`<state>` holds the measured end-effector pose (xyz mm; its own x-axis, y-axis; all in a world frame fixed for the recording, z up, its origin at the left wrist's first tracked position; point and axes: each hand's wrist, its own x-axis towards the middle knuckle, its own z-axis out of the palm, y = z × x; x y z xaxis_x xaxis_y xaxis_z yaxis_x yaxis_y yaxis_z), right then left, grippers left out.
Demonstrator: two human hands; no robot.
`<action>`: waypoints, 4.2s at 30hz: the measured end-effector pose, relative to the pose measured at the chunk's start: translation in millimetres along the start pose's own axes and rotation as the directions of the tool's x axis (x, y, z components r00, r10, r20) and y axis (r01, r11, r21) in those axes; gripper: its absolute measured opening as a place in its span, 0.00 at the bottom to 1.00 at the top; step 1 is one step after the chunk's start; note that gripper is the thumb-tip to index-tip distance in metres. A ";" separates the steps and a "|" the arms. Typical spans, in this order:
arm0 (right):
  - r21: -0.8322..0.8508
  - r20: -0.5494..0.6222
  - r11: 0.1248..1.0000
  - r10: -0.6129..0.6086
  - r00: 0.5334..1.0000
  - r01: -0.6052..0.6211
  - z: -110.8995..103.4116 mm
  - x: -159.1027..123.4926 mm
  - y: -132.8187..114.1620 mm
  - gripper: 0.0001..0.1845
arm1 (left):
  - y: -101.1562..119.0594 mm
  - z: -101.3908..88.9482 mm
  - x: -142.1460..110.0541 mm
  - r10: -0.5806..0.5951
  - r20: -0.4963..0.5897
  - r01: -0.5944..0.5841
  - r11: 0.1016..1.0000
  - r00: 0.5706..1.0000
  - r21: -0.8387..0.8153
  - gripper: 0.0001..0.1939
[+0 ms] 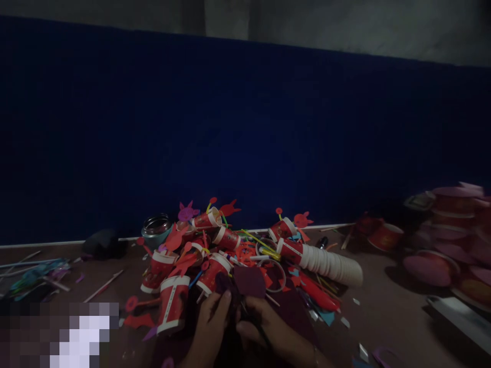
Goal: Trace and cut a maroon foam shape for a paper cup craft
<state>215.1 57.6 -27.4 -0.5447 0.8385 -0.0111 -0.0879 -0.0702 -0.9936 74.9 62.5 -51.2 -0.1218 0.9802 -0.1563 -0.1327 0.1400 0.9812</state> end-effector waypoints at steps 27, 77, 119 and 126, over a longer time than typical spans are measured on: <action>-0.124 -0.005 0.992 -0.017 1.000 0.016 -4.2 1.2 8.6 0.23 | -1.3 -0.6 1.5 0.024 -0.001 -0.024 1.000 1.000 0.013 0.24; -0.133 -0.031 0.986 0.098 0.995 -0.101 -8.0 0.2 -3.9 0.21 | 6.2 -2.4 -0.7 -0.126 0.163 0.149 0.979 0.978 -0.138 0.23; -0.199 0.033 0.944 0.277 0.960 -0.265 -26.4 -0.1 -1.0 0.21 | 10.8 -1.6 -0.1 -0.135 0.316 0.184 0.974 0.939 -0.131 0.21; -0.196 0.057 0.937 0.306 0.950 -0.290 -31.6 -0.5 -0.6 0.19 | 12.6 -4.6 3.1 -0.146 0.434 0.203 0.975 0.889 -0.088 0.19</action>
<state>241.8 74.3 -30.4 -0.5924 0.7444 -0.3080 0.2386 -0.2030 -0.9497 68.3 66.6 -39.9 0.3385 0.9116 -0.2332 -0.2404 0.3234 0.9152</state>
